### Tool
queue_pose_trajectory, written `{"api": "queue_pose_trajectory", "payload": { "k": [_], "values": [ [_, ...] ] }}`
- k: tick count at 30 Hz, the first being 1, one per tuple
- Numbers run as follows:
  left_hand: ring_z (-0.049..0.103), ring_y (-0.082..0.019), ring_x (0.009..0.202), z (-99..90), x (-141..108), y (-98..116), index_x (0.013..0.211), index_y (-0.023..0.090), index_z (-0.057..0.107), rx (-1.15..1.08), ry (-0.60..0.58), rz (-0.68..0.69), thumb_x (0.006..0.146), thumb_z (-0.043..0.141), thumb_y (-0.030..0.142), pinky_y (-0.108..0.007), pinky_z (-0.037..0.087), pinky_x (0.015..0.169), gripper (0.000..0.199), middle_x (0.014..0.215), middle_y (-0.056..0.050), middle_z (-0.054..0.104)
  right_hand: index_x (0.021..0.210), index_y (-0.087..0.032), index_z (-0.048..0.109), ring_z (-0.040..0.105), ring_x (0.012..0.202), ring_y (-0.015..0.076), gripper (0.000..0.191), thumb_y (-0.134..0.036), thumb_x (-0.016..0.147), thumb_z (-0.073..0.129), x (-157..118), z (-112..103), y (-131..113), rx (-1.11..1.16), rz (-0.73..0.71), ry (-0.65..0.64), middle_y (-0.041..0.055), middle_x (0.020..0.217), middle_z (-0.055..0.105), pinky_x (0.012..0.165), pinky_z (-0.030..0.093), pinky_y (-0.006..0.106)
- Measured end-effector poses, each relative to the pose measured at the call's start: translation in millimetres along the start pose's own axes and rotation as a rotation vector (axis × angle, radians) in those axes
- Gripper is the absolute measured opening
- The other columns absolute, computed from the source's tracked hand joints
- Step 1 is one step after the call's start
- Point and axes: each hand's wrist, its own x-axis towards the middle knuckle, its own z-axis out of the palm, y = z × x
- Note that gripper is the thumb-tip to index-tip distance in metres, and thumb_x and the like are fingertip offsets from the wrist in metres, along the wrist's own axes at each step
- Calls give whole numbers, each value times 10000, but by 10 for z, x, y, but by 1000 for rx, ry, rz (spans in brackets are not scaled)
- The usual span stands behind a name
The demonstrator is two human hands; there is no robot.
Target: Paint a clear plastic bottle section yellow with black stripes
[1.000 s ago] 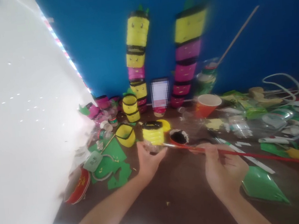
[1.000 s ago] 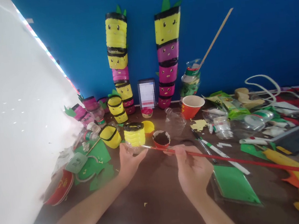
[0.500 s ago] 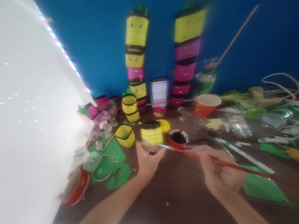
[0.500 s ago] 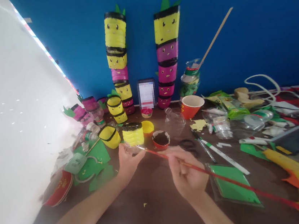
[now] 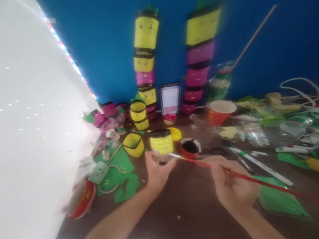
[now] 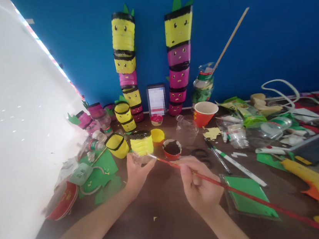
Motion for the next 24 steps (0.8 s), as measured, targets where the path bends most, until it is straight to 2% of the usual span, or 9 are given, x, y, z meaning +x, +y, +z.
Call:
{"api": "queue_pose_trajectory", "payload": {
  "k": [4, 10, 13, 18, 24],
  "values": [
    [569, -100, 650, -5, -3, -6, 791, 216, 387, 39, 7, 30, 567, 816, 160, -269, 484, 692, 487, 695, 73, 501, 832, -211, 633, 678, 702, 173, 111, -149, 873, 551, -24, 74, -51, -18, 19, -26, 40, 768, 703, 668, 550, 299],
    [637, -140, 795, -6, 16, -44, 846, 203, 421, 1, -2, 34, 583, 815, 177, -289, 508, 767, 474, 823, 9, 600, 835, -200, 649, 666, 684, 151, 125, -163, 884, 541, 34, 19, -47, -127, 40, 88, 32, 754, 706, 643, 529, 264],
    [661, -168, 848, -6, 20, -36, 860, 200, 436, -30, -23, 14, 584, 817, 186, -314, 516, 804, 471, 886, -25, 645, 777, -190, 665, 663, 646, 147, 172, -231, 895, 548, 72, -5, -51, -199, 133, 113, 29, 716, 703, 604, 517, 251],
    [675, -185, 884, -18, 16, -23, 863, 200, 438, -52, -73, 9, 597, 815, 197, -341, 516, 842, 462, 912, -34, 666, 734, -188, 658, 645, 599, 148, 254, -339, 901, 540, 94, 9, -53, -212, 257, 72, 30, 670, 690, 566, 501, 250],
    [679, -199, 925, -33, 21, -29, 901, 195, 454, -55, -93, 4, 602, 818, 213, -365, 501, 891, 471, 962, -54, 685, 762, -179, 667, 652, 643, 167, 262, -372, 894, 549, 49, -22, 43, -183, 337, 133, 42, 695, 695, 611, 506, 280]
  ]
}}
